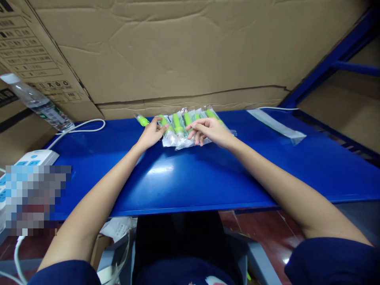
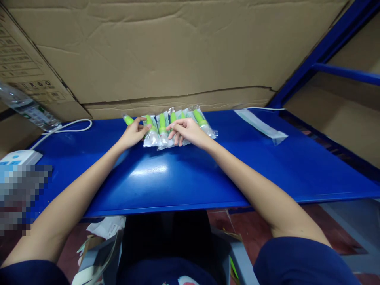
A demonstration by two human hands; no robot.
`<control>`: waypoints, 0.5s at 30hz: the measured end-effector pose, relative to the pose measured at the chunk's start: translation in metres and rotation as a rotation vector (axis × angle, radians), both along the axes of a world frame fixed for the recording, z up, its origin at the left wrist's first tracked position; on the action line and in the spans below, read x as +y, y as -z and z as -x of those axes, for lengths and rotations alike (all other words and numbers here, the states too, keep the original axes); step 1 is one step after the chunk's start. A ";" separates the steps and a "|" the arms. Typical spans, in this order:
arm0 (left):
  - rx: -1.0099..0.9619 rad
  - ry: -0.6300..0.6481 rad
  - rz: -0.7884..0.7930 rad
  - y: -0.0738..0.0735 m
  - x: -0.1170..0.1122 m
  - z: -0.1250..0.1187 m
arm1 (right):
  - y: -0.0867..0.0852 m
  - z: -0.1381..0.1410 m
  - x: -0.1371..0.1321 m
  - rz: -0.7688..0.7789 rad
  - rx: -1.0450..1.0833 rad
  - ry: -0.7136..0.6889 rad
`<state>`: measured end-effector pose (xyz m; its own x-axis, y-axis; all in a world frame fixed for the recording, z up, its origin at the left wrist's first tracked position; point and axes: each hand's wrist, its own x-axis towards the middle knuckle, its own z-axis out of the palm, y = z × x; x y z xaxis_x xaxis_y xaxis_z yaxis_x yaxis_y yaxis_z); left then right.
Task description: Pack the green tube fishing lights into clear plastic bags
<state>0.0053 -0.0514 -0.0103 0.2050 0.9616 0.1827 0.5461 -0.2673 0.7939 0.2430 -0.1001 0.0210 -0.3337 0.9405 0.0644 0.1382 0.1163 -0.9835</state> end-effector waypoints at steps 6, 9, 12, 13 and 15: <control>0.299 0.018 -0.099 -0.007 -0.005 0.005 | -0.002 -0.008 0.006 -0.081 -0.008 0.094; 0.514 -0.019 -0.123 -0.013 -0.010 0.004 | -0.004 -0.015 0.010 -0.134 -0.027 0.144; 0.657 -0.047 -0.188 -0.018 -0.014 0.005 | -0.006 -0.026 0.017 -0.207 -0.060 0.231; 0.683 -0.054 -0.211 -0.019 -0.015 0.005 | -0.005 -0.030 0.021 -0.234 -0.078 0.274; 0.701 -0.078 -0.240 -0.018 -0.014 0.008 | -0.004 -0.042 0.030 -0.292 -0.132 0.389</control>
